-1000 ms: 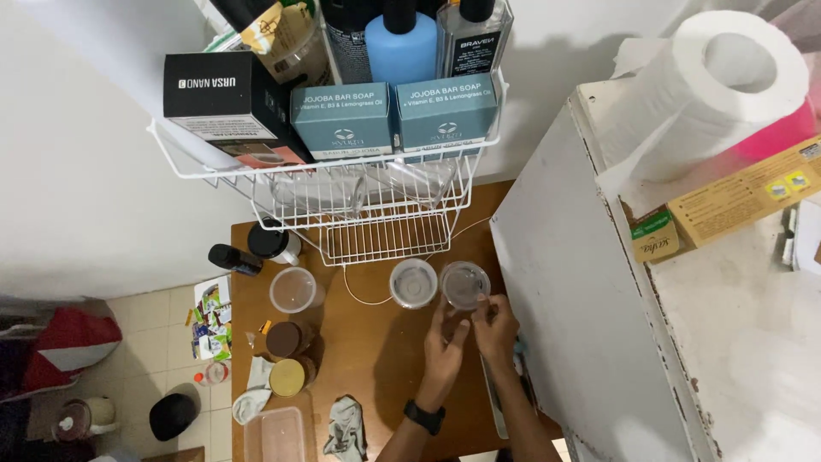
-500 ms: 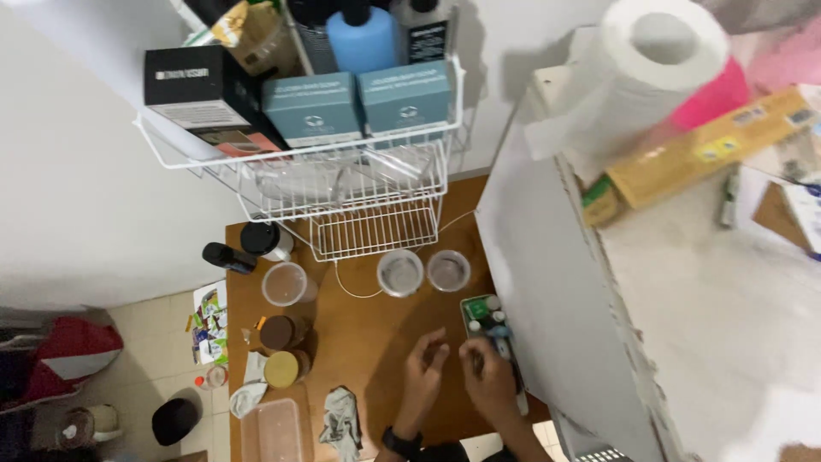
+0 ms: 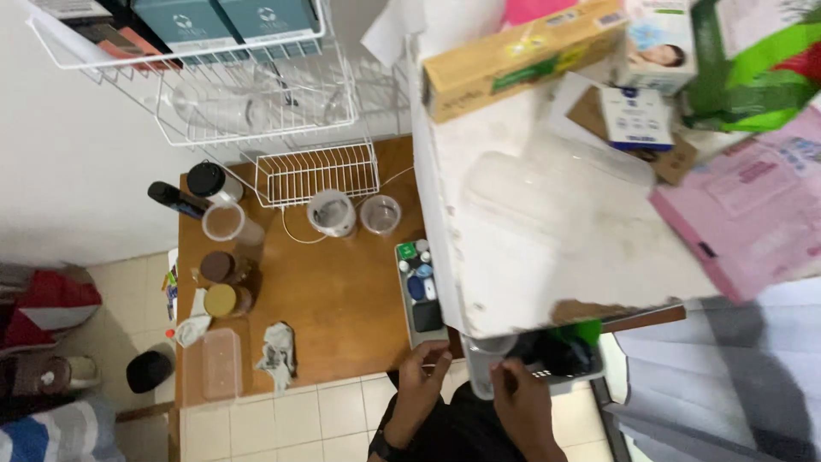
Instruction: Organizing and inspecting small plastic containers on a desk
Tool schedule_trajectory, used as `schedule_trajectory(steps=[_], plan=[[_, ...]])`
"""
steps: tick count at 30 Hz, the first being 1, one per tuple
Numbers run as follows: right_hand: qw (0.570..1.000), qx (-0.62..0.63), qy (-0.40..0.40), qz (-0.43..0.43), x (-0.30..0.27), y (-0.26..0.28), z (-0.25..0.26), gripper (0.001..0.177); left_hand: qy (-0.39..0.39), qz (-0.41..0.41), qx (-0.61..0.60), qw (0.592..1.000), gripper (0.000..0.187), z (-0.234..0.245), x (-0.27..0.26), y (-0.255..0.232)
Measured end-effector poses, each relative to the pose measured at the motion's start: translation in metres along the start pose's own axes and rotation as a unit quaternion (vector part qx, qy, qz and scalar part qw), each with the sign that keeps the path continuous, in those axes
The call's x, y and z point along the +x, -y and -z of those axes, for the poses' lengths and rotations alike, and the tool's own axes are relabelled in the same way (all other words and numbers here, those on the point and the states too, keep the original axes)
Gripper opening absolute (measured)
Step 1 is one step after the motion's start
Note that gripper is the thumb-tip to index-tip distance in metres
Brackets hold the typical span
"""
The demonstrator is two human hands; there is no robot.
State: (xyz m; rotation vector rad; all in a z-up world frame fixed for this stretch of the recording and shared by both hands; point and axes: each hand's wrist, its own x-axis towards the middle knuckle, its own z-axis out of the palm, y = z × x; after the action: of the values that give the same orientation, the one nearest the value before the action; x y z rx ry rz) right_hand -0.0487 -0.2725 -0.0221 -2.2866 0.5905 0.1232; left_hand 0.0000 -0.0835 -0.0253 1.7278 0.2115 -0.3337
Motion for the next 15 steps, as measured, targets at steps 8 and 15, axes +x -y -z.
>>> schedule_trajectory(steps=[8,15], plan=[[0.993,0.090,-0.053,0.046,0.035,-0.003,0.023,0.036,-0.082,-0.044,0.020,0.995,0.057,-0.072,-0.029,-0.009],[0.992,0.114,-0.011,0.057,0.057,-0.007,0.015,0.024,-0.105,-0.046,-0.007,0.993,0.078,-0.088,-0.035,-0.009]])
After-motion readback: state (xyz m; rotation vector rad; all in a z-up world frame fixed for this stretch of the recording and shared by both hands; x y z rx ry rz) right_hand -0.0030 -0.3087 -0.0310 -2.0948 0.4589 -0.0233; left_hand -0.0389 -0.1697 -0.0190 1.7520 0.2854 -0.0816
